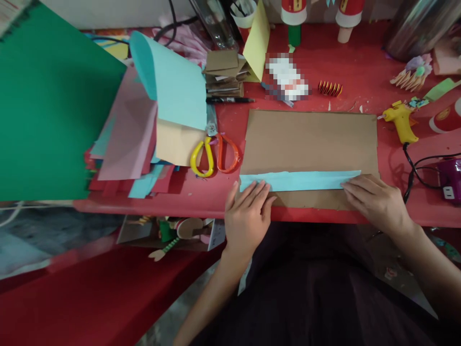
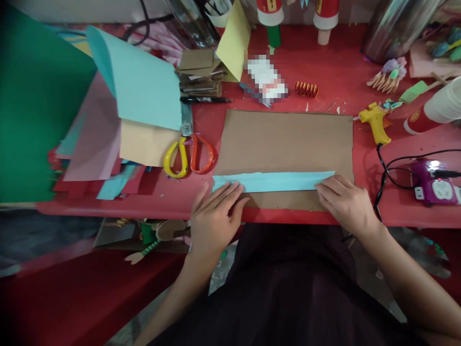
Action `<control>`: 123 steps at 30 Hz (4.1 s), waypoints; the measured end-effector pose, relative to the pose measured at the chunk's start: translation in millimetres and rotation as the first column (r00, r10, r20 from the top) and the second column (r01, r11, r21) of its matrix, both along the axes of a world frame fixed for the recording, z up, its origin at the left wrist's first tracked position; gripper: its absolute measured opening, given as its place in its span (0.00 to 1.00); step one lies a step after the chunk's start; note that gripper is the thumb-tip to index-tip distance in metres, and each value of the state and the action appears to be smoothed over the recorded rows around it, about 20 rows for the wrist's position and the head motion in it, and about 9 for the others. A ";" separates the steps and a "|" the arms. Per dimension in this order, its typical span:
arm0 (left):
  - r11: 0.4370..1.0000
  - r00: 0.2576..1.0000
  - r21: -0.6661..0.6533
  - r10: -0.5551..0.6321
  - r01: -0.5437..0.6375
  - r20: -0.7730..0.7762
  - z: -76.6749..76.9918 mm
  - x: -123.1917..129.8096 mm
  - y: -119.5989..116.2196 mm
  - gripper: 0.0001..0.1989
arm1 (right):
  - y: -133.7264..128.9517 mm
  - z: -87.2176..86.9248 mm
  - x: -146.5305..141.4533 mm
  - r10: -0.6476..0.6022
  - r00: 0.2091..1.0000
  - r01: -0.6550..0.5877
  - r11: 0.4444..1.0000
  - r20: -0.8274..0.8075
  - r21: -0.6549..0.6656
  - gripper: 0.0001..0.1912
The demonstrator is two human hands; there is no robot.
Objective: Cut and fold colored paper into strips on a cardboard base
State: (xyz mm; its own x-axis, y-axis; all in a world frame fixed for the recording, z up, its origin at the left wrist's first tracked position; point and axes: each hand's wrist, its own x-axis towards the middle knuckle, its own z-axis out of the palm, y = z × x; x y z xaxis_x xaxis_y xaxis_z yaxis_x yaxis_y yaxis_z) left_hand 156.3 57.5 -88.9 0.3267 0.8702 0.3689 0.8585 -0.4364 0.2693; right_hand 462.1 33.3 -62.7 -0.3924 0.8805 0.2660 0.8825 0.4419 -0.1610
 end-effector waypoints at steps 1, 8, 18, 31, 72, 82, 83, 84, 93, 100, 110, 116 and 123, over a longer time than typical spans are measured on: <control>1.000 1.000 0.009 -0.001 0.001 0.002 0.0 0.6 2.1 0.11 | 1.6 0.6 -0.2 -0.015 1.000 0.015 1.000 -0.004 -0.004 0.13; 0.997 0.994 -0.036 0.074 -0.071 0.076 -5.2 0.9 16.3 0.09 | 11.7 -2.6 -1.2 -0.142 0.980 0.124 0.984 -0.140 -0.125 0.13; 0.975 0.992 -0.215 0.076 -0.053 0.100 -3.0 -16.7 47.5 0.08 | 26.5 -5.2 1.3 -0.296 0.938 0.254 0.940 -0.179 -0.227 0.11; 0.971 0.970 -0.226 0.125 -0.077 0.208 0.1 -27.7 41.6 0.07 | 30.8 -6.1 1.0 -0.325 0.936 0.289 0.928 -0.136 -0.234 0.15; 0.840 -0.157 -0.391 0.474 0.377 0.866 2.4 8.0 102.9 0.15 | 7.1 -14.3 9.9 -0.145 0.906 0.107 0.987 -0.398 -0.116 0.17; 0.868 -0.360 -0.227 0.403 0.442 0.841 42.5 48.5 137.1 0.17 | 28.3 1.6 -21.1 -0.395 0.712 0.081 0.868 -0.580 -0.490 0.19; 0.841 -0.348 -0.252 0.445 0.478 0.825 43.7 58.4 137.6 0.20 | 34.9 3.2 -26.3 -0.413 0.700 0.110 0.869 -0.583 -0.483 0.19; 0.810 -0.320 -0.283 0.487 0.514 0.813 43.7 67.9 137.4 0.22 | 41.9 5.4 -31.6 -0.423 0.694 0.135 0.871 -0.583 -0.472 0.19; 0.669 0.014 -0.492 0.585 0.557 0.811 27.7 75.3 147.2 0.20 | 84.1 12.9 -58.5 -0.484 0.629 0.219 0.861 -0.608 -0.459 0.14; 0.689 0.006 -0.464 0.555 0.557 0.832 23.4 67.5 152.5 0.18 | 90.9 1.7 -67.6 -0.546 0.514 0.112 0.808 -0.662 -0.579 0.15; 0.669 0.034 -0.455 0.542 0.588 0.840 20.8 68.7 148.2 0.15 | 87.7 -6.6 -68.5 -0.509 0.460 0.043 0.831 -0.728 -0.554 0.14; 0.584 0.109 -0.489 0.565 0.648 0.818 20.6 78.2 138.5 0.16 | 86.4 -5.2 -73.6 -0.521 0.383 -0.118 0.791 -0.763 -0.600 0.21; 0.599 0.112 -0.470 0.536 0.648 0.837 20.3 69.7 142.0 0.14 | 85.4 -6.3 -70.5 -0.498 0.418 -0.074 0.815 -0.760 -0.575 0.16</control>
